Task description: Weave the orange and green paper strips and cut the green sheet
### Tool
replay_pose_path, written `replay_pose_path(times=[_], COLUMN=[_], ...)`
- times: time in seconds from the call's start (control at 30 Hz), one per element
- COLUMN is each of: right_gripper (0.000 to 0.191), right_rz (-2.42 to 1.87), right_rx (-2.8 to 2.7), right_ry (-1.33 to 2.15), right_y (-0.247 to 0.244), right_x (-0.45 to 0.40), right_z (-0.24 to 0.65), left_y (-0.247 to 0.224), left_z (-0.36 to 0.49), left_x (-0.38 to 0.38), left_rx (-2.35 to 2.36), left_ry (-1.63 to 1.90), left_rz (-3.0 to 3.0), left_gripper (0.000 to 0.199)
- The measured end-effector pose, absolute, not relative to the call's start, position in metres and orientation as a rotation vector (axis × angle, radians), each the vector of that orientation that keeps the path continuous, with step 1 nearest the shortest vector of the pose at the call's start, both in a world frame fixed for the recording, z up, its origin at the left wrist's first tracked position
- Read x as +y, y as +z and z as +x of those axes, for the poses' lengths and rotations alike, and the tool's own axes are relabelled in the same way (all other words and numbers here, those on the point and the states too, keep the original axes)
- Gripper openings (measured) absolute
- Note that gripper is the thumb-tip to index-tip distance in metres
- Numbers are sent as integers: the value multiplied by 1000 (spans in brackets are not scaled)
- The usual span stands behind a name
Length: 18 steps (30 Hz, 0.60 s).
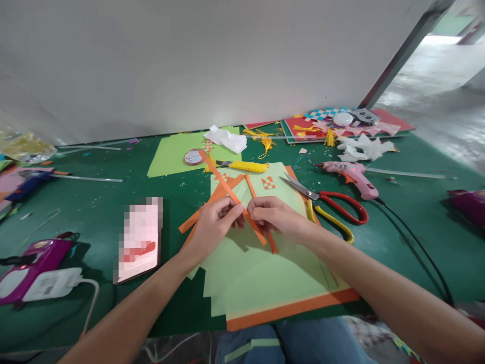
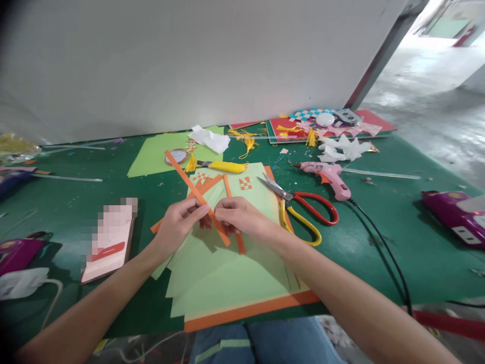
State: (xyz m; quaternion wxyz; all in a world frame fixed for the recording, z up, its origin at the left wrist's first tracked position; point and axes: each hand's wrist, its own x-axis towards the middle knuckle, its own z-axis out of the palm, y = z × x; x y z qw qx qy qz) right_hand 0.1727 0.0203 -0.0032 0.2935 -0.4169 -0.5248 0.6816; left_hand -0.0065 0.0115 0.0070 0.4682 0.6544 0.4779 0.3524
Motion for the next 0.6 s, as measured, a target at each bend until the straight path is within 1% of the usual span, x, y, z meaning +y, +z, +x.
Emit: replay_pose_path(times=[0.13, 0.43, 0.6], right_gripper=[8, 7, 9], right_rz=[-1118, -1096, -1084], right_rx=[-1425, -1421, -1413], right_ry=[1842, 1860, 1870], right_y=[-4, -1, 0], right_x=[21, 20, 22], right_z=[174, 176, 180], left_y=[5, 6, 6], left_z=[-8, -12, -18], left_x=[14, 19, 28], left_rx=[1236, 1236, 1237], left_ry=[1010, 1150, 1316], left_rz=[1507, 1403, 1256], left_gripper=[27, 27, 27])
